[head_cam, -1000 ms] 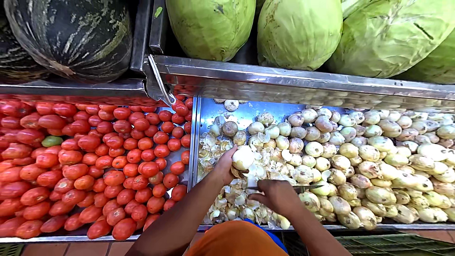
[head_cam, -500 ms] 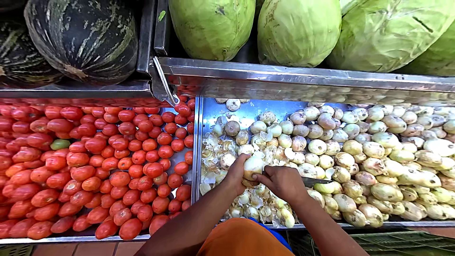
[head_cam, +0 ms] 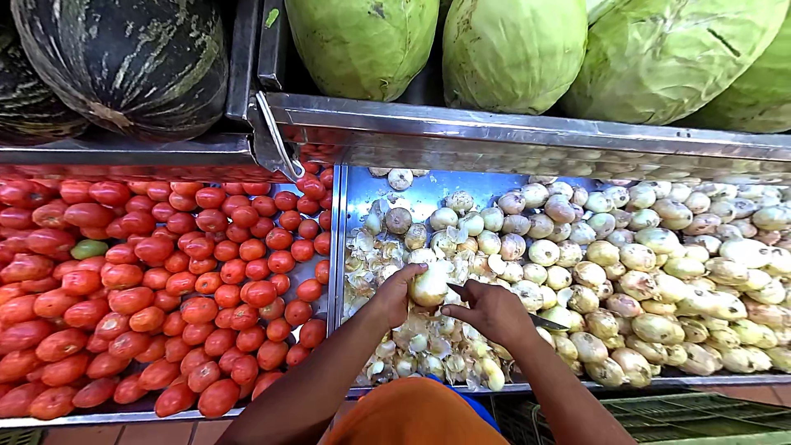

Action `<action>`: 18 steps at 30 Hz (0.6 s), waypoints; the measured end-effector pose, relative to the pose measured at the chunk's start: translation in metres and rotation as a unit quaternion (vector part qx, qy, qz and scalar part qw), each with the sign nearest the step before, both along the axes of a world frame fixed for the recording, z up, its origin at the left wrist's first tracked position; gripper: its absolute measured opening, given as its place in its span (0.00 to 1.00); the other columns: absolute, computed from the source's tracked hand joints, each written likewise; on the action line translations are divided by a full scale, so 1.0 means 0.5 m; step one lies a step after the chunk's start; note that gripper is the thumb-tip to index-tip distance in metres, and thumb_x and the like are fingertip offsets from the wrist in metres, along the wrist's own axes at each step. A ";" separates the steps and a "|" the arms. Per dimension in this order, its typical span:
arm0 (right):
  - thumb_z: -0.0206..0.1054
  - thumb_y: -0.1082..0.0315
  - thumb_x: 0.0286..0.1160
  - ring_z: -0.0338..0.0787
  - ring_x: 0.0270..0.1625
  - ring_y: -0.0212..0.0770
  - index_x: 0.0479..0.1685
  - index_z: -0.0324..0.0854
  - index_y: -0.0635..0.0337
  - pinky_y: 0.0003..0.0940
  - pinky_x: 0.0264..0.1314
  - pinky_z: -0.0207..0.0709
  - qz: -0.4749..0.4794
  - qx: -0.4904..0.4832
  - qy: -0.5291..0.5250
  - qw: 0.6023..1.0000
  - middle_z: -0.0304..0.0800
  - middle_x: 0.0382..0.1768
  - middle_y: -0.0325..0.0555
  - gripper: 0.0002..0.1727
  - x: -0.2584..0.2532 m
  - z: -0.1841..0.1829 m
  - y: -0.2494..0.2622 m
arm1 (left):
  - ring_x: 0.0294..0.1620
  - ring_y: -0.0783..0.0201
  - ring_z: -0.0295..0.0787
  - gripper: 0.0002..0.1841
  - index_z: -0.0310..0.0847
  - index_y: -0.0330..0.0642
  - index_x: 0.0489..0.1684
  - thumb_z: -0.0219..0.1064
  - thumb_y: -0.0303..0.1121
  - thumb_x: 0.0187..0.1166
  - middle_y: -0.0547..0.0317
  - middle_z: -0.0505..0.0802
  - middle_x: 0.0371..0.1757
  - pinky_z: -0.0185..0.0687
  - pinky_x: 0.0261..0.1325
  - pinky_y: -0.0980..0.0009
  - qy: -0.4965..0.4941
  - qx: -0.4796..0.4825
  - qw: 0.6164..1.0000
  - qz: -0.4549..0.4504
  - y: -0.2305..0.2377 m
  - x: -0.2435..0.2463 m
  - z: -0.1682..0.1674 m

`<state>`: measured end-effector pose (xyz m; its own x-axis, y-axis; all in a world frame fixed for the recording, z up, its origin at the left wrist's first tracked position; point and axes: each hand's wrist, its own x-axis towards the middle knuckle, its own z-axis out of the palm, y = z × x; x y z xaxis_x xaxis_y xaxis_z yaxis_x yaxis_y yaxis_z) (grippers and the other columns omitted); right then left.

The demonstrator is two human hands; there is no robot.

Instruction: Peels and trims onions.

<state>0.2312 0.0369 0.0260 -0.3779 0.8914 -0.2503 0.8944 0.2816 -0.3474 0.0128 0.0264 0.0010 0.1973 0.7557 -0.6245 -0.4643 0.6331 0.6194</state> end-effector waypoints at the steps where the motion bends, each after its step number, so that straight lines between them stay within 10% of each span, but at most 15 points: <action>1: 0.65 0.18 0.60 0.86 0.28 0.44 0.29 0.83 0.52 0.53 0.34 0.79 0.002 0.005 0.017 1.000 0.82 0.21 0.40 0.40 0.001 -0.004 0.004 | 0.58 0.47 0.89 0.25 0.78 0.40 0.69 0.61 0.51 0.85 0.42 0.88 0.62 0.87 0.58 0.48 -0.019 -0.007 1.000 -0.001 -0.001 0.003 0.004; 9: 0.43 0.18 0.73 0.78 0.15 0.42 0.11 0.72 0.51 0.45 0.18 0.69 0.116 0.163 0.037 0.979 0.70 0.09 0.38 0.45 0.012 -0.043 0.001 | 0.55 0.40 0.91 0.26 0.76 0.42 0.72 0.62 0.50 0.84 0.36 0.88 0.62 0.89 0.54 0.44 -0.032 -0.050 0.998 0.017 -0.013 0.028 0.008; 18: 0.47 0.23 0.78 0.85 0.20 0.47 0.17 0.76 0.54 0.50 0.21 0.77 0.231 0.118 -0.014 0.966 0.77 0.13 0.44 0.43 -0.016 -0.056 -0.071 | 0.61 0.42 0.89 0.33 0.68 0.41 0.78 0.70 0.51 0.80 0.40 0.86 0.67 0.89 0.57 0.43 0.022 -0.049 0.992 0.117 0.021 0.029 -0.038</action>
<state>0.2232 0.0014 -0.0021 -0.7456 0.6621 -0.0763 0.6618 0.7220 -0.2018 0.0271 0.0371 -0.0180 -0.0049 0.7136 -0.7005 -0.5800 0.5686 0.5833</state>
